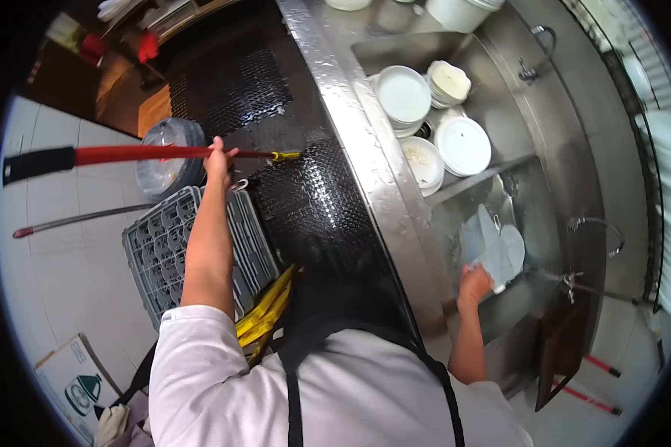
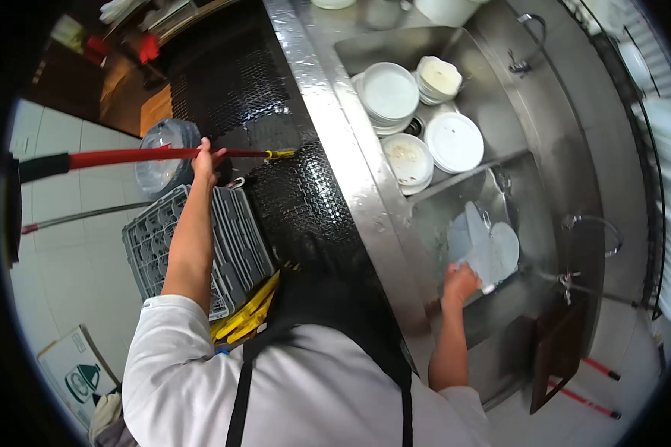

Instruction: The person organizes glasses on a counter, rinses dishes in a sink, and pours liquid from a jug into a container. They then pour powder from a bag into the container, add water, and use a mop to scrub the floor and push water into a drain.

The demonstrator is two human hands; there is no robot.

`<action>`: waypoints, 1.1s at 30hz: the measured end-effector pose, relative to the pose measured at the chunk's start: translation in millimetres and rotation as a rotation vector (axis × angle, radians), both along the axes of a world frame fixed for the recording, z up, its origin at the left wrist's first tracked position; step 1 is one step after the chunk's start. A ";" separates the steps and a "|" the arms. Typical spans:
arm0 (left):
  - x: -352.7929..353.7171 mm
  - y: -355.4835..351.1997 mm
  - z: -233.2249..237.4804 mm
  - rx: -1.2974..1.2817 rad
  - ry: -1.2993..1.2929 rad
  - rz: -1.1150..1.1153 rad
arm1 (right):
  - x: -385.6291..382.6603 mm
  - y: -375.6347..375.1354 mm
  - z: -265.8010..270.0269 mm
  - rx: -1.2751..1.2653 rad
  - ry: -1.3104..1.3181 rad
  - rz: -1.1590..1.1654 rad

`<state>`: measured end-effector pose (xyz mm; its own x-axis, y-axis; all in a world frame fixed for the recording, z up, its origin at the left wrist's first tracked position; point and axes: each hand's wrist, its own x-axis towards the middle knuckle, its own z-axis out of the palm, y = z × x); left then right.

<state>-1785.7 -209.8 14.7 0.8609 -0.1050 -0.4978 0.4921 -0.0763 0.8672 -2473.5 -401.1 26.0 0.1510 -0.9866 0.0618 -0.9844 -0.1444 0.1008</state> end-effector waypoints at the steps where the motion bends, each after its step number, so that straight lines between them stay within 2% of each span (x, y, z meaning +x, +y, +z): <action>1: -3.6 0.1 -0.1 0.003 0.011 -0.006 | 1.0 -1.8 -8.6 0.038 -0.028 0.006; 4: -20.8 4.6 5.1 0.054 0.044 -0.002 | 11.2 -10.0 -21.1 0.156 -0.085 0.048; 7: -30.9 11.8 -3.6 0.045 0.067 -0.002 | 18.4 -17.2 -38.2 0.081 -0.131 0.024; 10: -44.9 22.4 -2.0 0.093 0.081 -0.044 | 5.2 -29.4 -48.6 0.325 -0.583 -0.360; 11: -46.5 25.0 -2.0 0.128 0.095 -0.058 | -0.1 -26.9 -50.6 0.371 -1.117 -0.576; 14: -38.0 38.8 -5.6 0.239 0.154 -0.159 | -16.5 -13.8 -42.3 0.349 -1.508 -0.705; 17: -26.8 49.7 -15.7 0.218 0.132 -0.211 | -6.0 -1.3 3.9 0.258 -1.623 -0.648; 22: -8.1 56.1 -35.8 0.193 0.010 -0.230 | 28.5 -6.7 74.8 0.277 -1.755 -0.372; 23: -13.9 51.9 -26.7 0.201 0.009 -0.195 | 42.3 -9.2 92.2 0.293 -1.794 -0.324; 24: -20.9 45.0 -14.7 0.209 0.008 -0.157 | 62.9 -10.5 116.4 0.326 -1.812 -0.276; 26: -2.4 49.2 -43.3 0.193 -0.137 -0.154 | 121.0 -9.4 168.3 0.403 -1.849 -0.174; 28: -22.7 32.2 7.3 0.250 0.008 -0.073 | 178.7 -5.1 203.2 0.473 -1.883 -0.106; 33: -6.6 38.0 4.4 0.143 0.004 -0.060 | 294.1 7.6 219.8 0.717 -1.917 -0.028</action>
